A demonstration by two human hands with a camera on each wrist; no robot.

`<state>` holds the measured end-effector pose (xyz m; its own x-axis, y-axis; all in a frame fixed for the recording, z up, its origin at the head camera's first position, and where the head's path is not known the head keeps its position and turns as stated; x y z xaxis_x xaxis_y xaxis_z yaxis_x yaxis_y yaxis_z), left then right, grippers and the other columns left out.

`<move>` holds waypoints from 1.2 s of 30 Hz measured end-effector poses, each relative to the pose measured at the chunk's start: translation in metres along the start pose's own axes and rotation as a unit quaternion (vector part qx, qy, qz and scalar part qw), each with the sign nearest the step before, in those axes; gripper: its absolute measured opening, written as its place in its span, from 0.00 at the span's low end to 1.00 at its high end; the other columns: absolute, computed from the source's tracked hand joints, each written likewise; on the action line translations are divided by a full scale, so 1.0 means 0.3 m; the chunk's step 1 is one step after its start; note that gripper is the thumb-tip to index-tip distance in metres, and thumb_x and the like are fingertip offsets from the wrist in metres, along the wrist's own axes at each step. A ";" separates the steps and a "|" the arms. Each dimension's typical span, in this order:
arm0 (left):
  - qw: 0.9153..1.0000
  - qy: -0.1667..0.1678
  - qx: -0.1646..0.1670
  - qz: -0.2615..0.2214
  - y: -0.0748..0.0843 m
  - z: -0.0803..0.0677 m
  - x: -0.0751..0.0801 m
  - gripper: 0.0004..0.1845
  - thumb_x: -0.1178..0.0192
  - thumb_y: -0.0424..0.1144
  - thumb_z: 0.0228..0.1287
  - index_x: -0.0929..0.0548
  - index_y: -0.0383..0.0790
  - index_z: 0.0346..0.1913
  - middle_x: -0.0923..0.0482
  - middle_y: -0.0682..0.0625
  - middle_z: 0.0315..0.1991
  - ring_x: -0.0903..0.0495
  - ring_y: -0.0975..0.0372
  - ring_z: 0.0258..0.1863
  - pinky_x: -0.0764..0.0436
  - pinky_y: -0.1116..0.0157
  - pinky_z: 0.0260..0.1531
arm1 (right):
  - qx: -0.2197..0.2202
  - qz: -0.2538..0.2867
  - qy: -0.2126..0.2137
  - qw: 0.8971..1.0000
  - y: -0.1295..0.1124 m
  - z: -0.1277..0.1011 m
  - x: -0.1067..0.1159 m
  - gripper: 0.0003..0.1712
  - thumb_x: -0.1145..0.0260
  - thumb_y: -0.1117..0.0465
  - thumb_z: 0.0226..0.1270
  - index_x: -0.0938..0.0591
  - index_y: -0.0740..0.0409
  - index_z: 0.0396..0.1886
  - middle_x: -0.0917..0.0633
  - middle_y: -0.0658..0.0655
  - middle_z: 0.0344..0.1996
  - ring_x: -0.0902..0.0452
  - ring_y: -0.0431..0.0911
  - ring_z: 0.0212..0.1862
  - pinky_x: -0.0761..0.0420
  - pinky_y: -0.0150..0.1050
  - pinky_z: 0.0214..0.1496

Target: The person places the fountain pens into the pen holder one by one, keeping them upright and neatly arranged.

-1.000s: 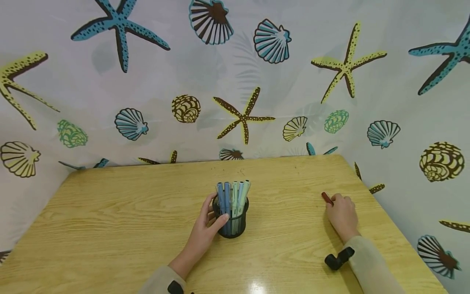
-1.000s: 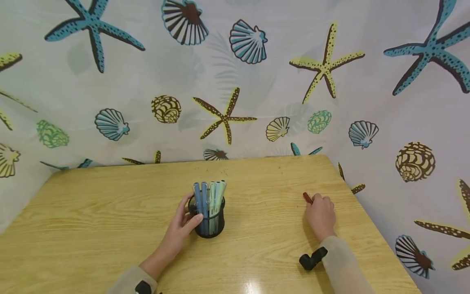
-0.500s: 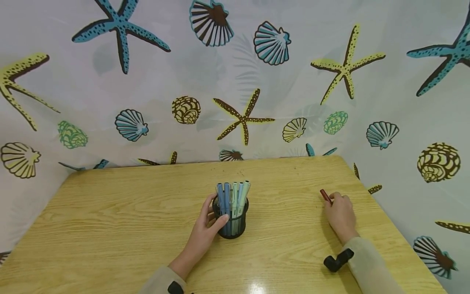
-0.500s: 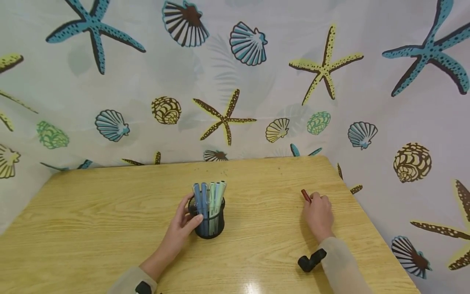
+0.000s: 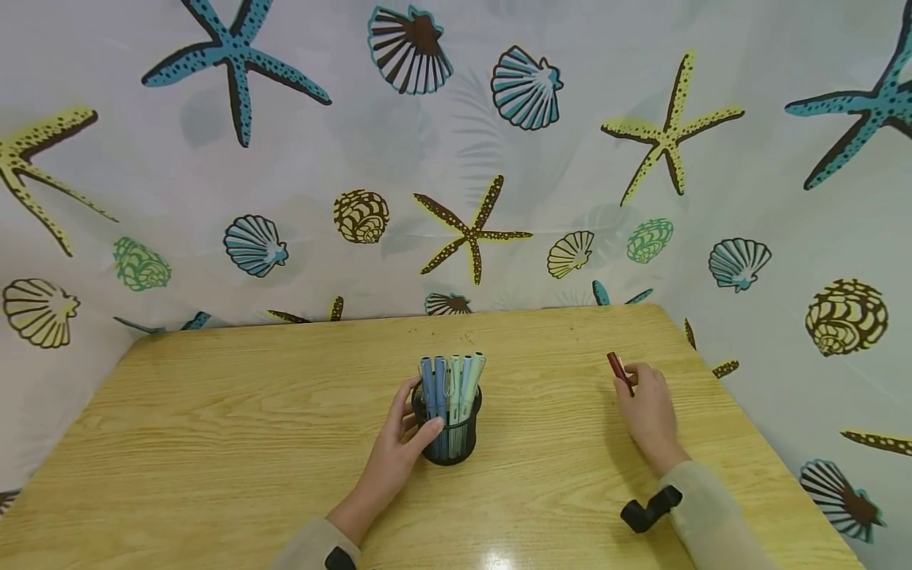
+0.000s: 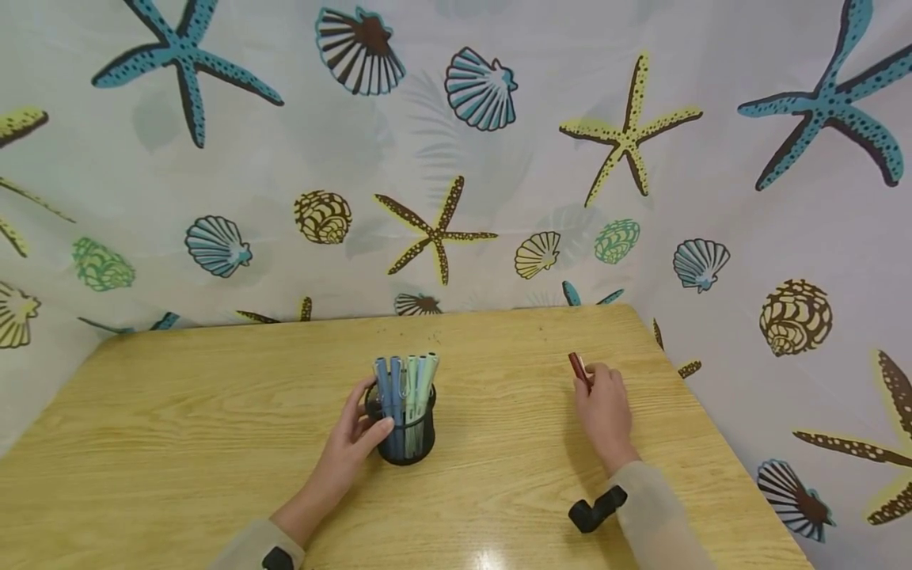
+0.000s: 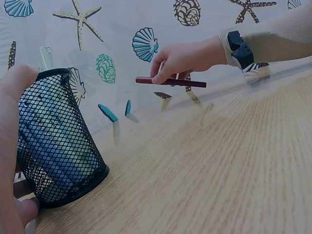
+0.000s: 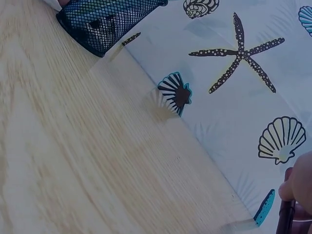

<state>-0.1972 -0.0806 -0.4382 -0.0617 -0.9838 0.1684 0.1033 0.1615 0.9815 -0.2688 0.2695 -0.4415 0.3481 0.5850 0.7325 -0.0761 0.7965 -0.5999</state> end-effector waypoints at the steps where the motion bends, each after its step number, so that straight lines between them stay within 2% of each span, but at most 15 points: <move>1: 1.000 0.000 0.000 0.000 -0.001 0.000 0.000 0.36 0.42 0.44 0.65 0.48 0.57 0.71 0.36 0.37 0.58 0.32 0.44 0.57 0.31 0.47 0.52 | 0.002 0.006 0.003 1.000 -0.004 -0.001 -0.002 0.17 0.41 0.62 0.67 0.25 0.69 0.50 0.24 0.65 0.37 0.28 0.55 0.37 0.28 0.47 0.34; 6: 1.000 -0.001 0.001 -0.004 -0.004 0.000 0.000 0.36 0.42 0.44 0.65 0.48 0.57 0.71 0.36 0.37 0.58 0.32 0.44 0.57 0.30 0.48 0.52 | 0.009 0.034 0.009 0.999 -0.026 -0.006 -0.006 0.18 0.41 0.63 0.67 0.27 0.68 0.53 0.25 0.64 0.37 0.27 0.53 0.34 0.27 0.44 0.31; 12: 1.000 -0.002 0.001 -0.006 -0.005 0.001 0.001 0.36 0.42 0.45 0.65 0.48 0.58 0.71 0.37 0.37 0.58 0.32 0.44 0.57 0.30 0.48 0.52 | 0.017 0.067 0.009 0.998 -0.059 -0.011 -0.006 0.18 0.41 0.64 0.67 0.26 0.67 0.54 0.24 0.63 0.38 0.27 0.52 0.34 0.27 0.43 0.32; 20: 1.000 -0.006 -0.009 -0.009 -0.008 0.004 0.001 0.36 0.42 0.44 0.65 0.48 0.57 0.71 0.37 0.36 0.59 0.32 0.44 0.57 0.31 0.48 0.53 | 0.024 0.122 -0.004 0.992 -0.127 -0.027 0.009 0.19 0.38 0.63 0.65 0.26 0.63 0.55 0.23 0.61 0.37 0.25 0.51 0.33 0.25 0.42 0.30; 36: 1.000 -0.007 -0.008 -0.010 -0.010 0.001 0.003 0.36 0.42 0.44 0.65 0.48 0.57 0.71 0.37 0.36 0.58 0.33 0.44 0.57 0.31 0.48 0.52 | 0.039 0.192 -0.016 0.980 -0.244 -0.052 0.029 0.19 0.36 0.62 0.63 0.25 0.59 0.53 0.22 0.58 0.37 0.24 0.50 0.35 0.22 0.39 0.27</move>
<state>-0.1980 -0.0818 -0.4408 -0.0778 -0.9856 0.1502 0.1186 0.1405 0.9830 -0.2454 0.2139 -0.3962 0.2495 0.8476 0.4683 -0.2669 0.5251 -0.8081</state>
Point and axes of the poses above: each hand's wrist, its own z-axis towards the middle knuckle, its own x-axis out of the back of the hand, y = z × x, the point moved 1 cm from there along z, towards the middle knuckle
